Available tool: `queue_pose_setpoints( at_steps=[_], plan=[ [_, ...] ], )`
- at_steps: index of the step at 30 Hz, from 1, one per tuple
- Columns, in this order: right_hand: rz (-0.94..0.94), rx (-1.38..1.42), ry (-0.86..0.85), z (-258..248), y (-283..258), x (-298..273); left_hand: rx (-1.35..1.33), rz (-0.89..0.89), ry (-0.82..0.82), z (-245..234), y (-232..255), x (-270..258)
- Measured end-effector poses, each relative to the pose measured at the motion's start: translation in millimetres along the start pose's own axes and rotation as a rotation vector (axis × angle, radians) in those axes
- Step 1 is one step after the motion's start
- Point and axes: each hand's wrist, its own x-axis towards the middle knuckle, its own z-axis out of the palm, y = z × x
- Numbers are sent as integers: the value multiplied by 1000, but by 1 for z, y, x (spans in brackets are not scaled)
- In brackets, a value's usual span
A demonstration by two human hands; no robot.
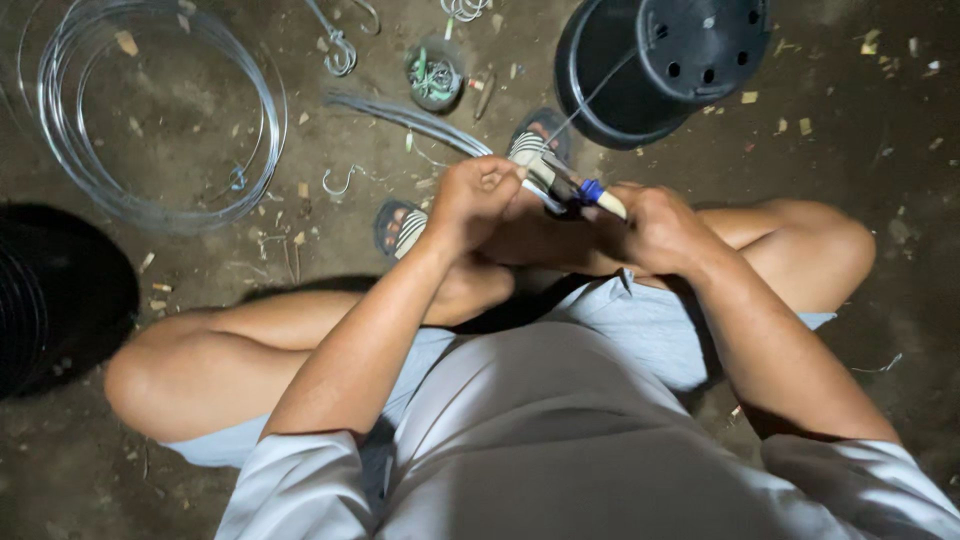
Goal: The person sits on the floor and uses pliers to cut and bend metal wire into small hooks. They repeatedly measure, cut, and shape wire segments, then place the finished hooks into a small container.
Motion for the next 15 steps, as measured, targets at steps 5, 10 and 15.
queue_pose_setpoints(
  at_steps=[5, 10, 15],
  plan=[
    [13, -81, 178, -28, 35, 6, -17, -121, 20, -9, 2, 1],
    [262, -3, 530, -43, 71, 30, -26, -183, 82, -9, 19, -3],
    [257, -233, 649, -47, 105, 71, -134, -193, 179, -9, 36, -8]
  ],
)
